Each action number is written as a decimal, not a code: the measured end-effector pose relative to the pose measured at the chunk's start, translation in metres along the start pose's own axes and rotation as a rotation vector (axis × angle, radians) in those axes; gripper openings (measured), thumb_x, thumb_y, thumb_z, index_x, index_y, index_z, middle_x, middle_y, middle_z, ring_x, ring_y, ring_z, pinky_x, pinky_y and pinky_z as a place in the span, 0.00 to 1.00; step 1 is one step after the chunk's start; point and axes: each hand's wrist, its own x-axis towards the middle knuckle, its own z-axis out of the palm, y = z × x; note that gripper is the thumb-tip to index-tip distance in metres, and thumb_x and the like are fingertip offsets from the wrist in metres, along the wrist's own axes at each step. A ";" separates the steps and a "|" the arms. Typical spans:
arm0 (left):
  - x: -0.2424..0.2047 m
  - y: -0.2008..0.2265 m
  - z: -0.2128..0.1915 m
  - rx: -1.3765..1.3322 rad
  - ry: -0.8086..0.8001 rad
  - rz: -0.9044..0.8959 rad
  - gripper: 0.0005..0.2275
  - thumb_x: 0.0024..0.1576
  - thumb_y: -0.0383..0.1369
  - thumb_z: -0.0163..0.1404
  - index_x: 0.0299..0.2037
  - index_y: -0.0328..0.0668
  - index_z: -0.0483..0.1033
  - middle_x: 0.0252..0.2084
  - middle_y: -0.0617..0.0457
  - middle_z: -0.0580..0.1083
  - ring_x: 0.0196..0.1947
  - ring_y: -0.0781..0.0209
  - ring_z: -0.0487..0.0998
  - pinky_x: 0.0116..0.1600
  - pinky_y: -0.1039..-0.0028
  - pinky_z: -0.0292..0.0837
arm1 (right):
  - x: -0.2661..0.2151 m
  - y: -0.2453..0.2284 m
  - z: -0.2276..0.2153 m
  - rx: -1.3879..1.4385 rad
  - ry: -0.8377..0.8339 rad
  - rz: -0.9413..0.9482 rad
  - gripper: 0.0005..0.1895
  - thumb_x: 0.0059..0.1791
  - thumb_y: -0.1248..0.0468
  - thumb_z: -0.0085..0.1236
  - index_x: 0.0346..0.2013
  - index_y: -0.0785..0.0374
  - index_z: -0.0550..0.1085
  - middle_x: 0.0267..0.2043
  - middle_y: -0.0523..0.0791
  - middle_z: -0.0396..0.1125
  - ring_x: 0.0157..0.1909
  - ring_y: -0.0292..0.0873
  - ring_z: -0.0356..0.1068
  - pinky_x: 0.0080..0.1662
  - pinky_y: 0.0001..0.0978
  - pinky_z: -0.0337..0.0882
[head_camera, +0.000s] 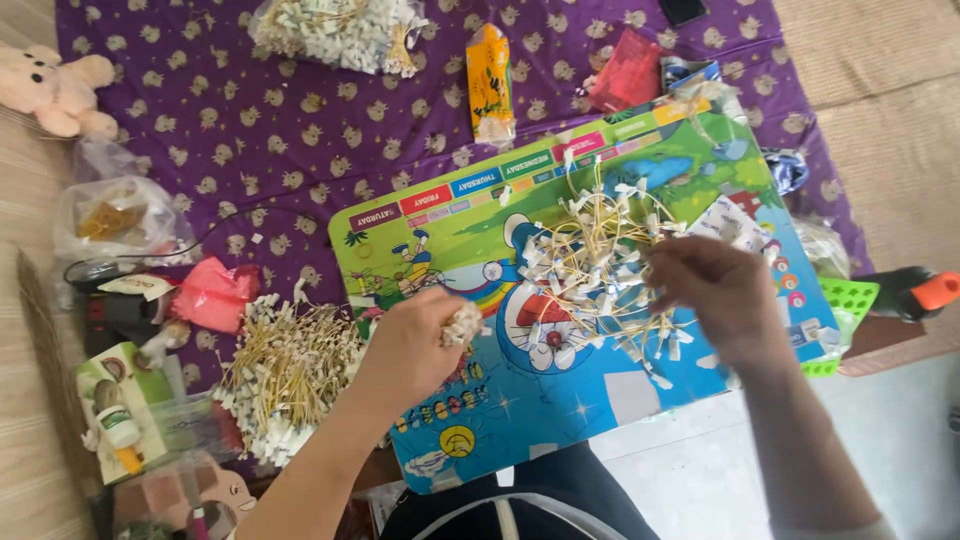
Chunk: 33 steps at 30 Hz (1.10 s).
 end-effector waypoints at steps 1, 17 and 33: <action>0.003 0.019 -0.003 -0.005 0.002 0.005 0.10 0.49 0.24 0.52 0.41 0.37 0.80 0.33 0.46 0.75 0.29 0.46 0.79 0.38 0.64 0.75 | -0.008 -0.003 0.006 -0.006 0.004 -0.002 0.11 0.51 0.70 0.50 0.44 0.77 0.74 0.30 0.61 0.70 0.28 0.52 0.73 0.36 0.44 0.76; -0.021 0.097 -0.045 -0.686 0.110 0.225 0.04 0.51 0.28 0.55 0.35 0.42 0.79 0.28 0.45 0.77 0.28 0.50 0.80 0.32 0.66 0.74 | -0.072 -0.062 0.069 0.736 -0.329 -0.029 0.14 0.51 0.70 0.46 0.41 0.83 0.71 0.25 0.59 0.69 0.17 0.37 0.65 0.23 0.40 0.79; -0.041 0.114 -0.068 -0.791 0.004 0.086 0.02 0.49 0.24 0.55 0.27 0.34 0.78 0.17 0.45 0.70 0.19 0.57 0.72 0.27 0.73 0.63 | -0.098 -0.068 0.076 0.701 -0.336 -0.231 0.12 0.49 0.71 0.48 0.38 0.81 0.74 0.25 0.60 0.72 0.22 0.42 0.72 0.28 0.36 0.79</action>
